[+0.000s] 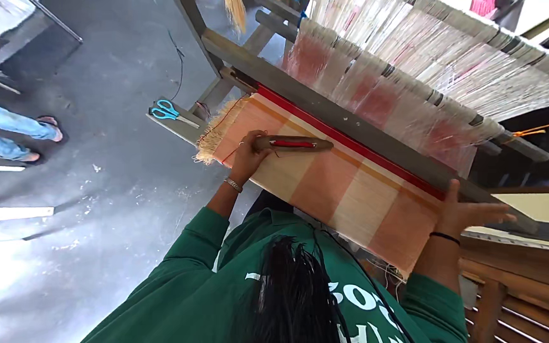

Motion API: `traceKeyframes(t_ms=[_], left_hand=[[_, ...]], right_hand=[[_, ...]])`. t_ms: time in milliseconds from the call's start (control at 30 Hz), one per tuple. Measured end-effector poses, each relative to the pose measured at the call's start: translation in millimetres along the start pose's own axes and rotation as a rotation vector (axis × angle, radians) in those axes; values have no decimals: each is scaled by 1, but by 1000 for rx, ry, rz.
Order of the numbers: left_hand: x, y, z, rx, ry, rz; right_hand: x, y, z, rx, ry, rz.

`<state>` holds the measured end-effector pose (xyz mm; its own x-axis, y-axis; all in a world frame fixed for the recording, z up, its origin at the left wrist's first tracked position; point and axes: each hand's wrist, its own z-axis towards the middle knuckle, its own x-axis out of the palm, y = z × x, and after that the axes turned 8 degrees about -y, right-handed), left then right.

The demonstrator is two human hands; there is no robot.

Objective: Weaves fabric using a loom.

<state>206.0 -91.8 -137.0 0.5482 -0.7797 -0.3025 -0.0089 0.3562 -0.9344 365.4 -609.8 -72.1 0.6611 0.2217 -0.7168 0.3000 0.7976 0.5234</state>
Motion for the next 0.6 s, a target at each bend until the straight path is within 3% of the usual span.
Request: traceKeyframes(t_ms=[100, 200, 433, 600], left_hand=[[4, -10, 2, -275, -60, -314], [18, -18, 10, -459, -182, -476], [55, -37, 37, -617, -329, -526], [68, -38, 57, -629, -281, -633]], right_hand=[[-12, -23, 21, 237, 102, 162], [-14, -24, 24, 274, 213, 263], [14, -33, 35, 158, 172, 309], [44, -16, 63, 87, 99, 345]])
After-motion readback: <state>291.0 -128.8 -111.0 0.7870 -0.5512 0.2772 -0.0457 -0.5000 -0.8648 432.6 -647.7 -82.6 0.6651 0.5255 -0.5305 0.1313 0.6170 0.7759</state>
